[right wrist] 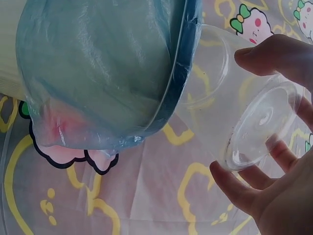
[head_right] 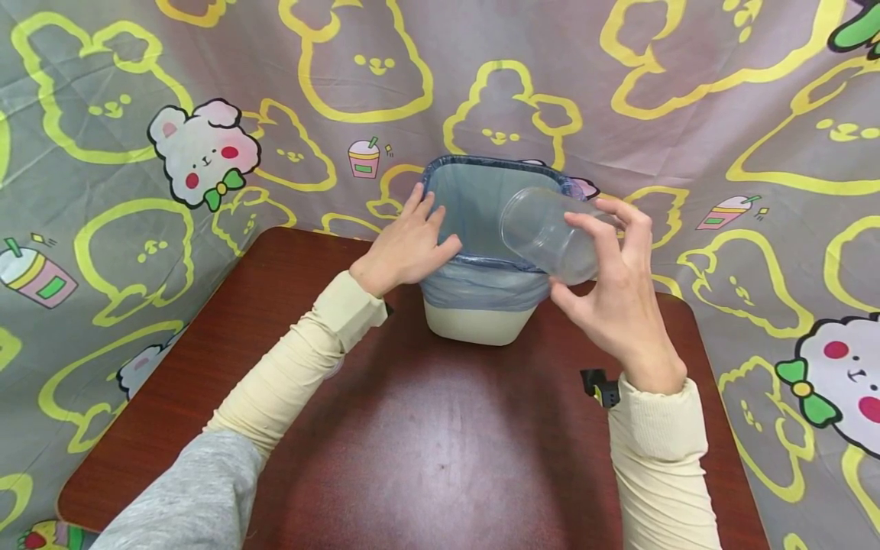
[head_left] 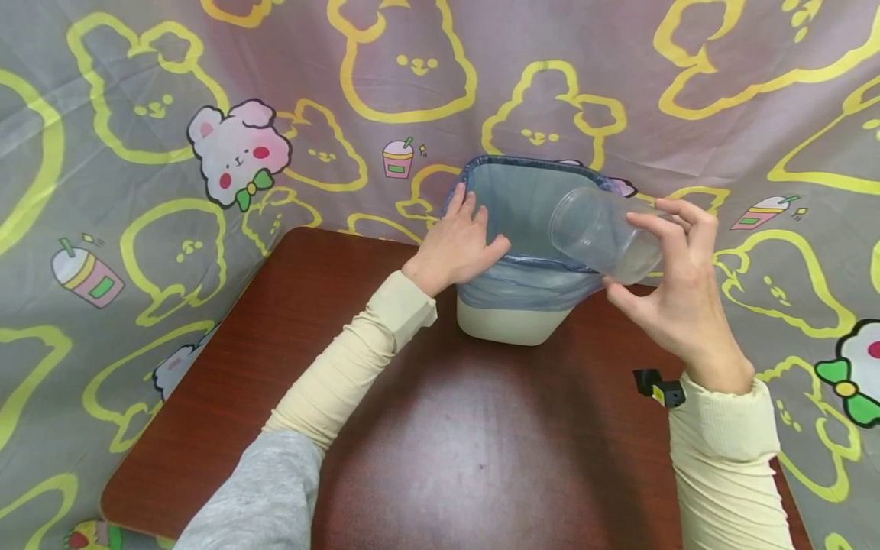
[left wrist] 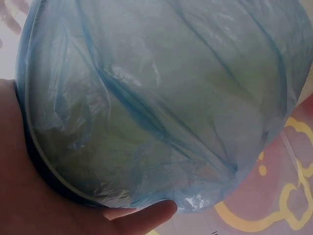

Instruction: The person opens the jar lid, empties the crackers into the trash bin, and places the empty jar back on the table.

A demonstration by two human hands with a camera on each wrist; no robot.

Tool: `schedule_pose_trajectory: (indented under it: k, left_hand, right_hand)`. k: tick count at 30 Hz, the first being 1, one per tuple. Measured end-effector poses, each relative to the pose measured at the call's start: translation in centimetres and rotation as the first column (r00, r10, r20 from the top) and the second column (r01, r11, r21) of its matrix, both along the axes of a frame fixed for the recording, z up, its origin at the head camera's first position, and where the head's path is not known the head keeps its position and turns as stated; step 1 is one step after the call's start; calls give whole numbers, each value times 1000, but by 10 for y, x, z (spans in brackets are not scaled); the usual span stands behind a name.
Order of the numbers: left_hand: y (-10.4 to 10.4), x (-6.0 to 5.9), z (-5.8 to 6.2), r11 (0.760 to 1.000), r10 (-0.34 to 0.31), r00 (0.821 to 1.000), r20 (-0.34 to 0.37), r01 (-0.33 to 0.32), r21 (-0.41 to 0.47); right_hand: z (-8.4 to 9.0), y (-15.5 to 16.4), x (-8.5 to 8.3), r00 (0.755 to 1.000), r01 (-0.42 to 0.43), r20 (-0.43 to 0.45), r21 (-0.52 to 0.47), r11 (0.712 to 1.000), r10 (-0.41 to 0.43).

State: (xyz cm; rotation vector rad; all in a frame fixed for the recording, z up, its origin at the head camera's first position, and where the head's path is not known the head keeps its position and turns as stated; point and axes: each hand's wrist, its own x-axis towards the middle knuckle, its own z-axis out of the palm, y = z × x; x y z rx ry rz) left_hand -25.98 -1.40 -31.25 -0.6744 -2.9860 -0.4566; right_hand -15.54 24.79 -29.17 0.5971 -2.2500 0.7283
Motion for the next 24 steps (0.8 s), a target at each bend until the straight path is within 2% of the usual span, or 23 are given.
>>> schedule_pose_trajectory:
  k: [10, 24]
  left_hand:
    - [0, 1, 1, 1000, 5, 1000, 10, -5, 8]
    - [0, 0, 0, 1000, 2, 1000, 13, -2, 6]
  right_hand:
    - [-2, 2, -1, 1000, -2, 5, -16, 1000, 2]
    - [-5, 0, -1, 998, 52, 48, -129, 990, -46]
